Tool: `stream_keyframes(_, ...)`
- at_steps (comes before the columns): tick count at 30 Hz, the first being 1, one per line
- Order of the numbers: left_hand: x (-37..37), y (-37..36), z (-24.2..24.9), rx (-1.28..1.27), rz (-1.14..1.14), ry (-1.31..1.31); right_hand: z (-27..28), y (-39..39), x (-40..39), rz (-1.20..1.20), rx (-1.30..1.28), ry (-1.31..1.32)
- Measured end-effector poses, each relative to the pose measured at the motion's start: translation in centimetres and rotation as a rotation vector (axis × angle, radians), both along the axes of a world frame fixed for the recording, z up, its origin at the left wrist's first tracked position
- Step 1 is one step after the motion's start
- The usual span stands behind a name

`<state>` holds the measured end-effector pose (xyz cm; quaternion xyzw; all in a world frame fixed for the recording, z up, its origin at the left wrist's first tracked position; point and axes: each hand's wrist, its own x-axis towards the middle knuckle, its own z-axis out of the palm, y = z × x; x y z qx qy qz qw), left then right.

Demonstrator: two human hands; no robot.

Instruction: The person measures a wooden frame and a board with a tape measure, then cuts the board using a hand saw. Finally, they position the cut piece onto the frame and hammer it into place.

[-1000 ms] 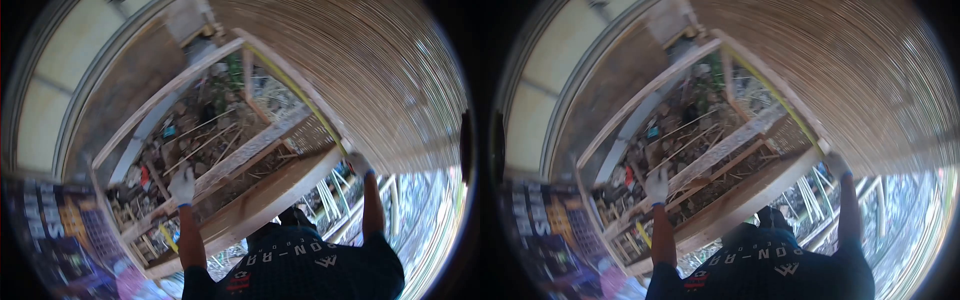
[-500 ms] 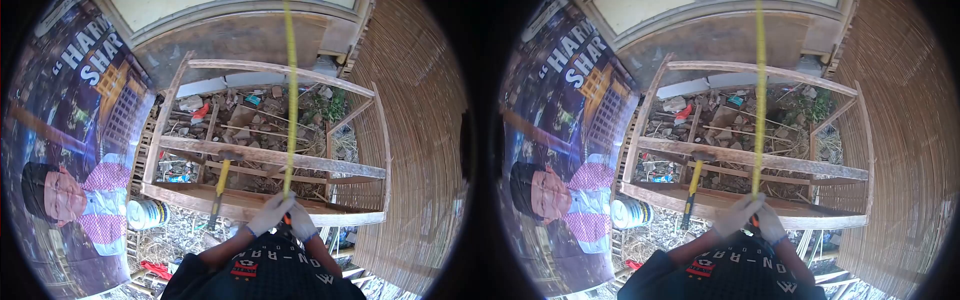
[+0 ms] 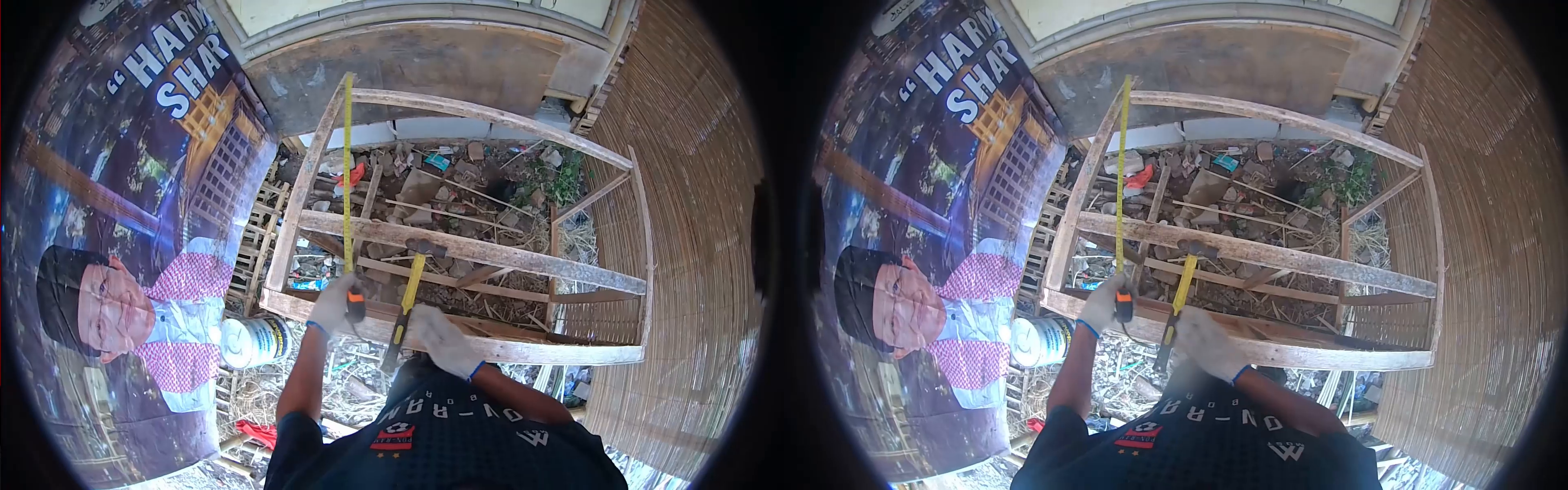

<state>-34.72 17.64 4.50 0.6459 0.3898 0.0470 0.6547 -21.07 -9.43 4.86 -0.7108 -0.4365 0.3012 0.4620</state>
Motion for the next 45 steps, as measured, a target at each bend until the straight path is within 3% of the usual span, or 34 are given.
stream_keyframes(2, -0.5, 2.2, 0.5, -0.066, 0.057, 0.099, -1.3, -1.9, 0.6, -0.21, -0.161, -0.011)
stream_keyframes(4, -2.1, 4.5, -2.6, -0.083, 0.098, 0.075, -3.2, -4.7, 1.7, -0.311, -0.229, -0.237)
stream_keyframes(5, -3.0, 5.3, -4.2, -0.241, 0.202, 0.026, -3.9, -6.2, 2.1, -0.361, -0.265, -0.349)
stream_keyframes(8, -4.6, 6.1, -2.0, -0.318, 0.19, 0.04, -5.1, -10.2, 2.8, -0.449, -0.335, -0.445)
stream_keyframes(17, -6.5, 8.7, -1.0, -0.368, 0.211, 0.041, -4.7, -9.3, 1.7, -0.48, -0.395, -0.615)
stream_keyframes(24, -7.5, 11.3, -4.4, -0.499, 0.236, 0.016, -4.9, -9.3, 1.8, -0.44, -0.439, -0.626)
stream_keyframes(33, -8.9, 16.9, -2.7, -0.593, 0.153, 0.096, -5.3, -9.1, 1.4, -0.448, -0.427, -0.626)
stream_keyframes(37, -9.1, 18.6, -1.1, -0.465, 0.127, 0.182, -4.8, -8.8, 1.3, -0.447, -0.41, -0.633)
stream_keyframes(45, -11.7, 18.4, -0.3, -0.608, 0.039, 0.031, -4.2, -8.6, 1.5, -0.44, -0.42, -0.641)
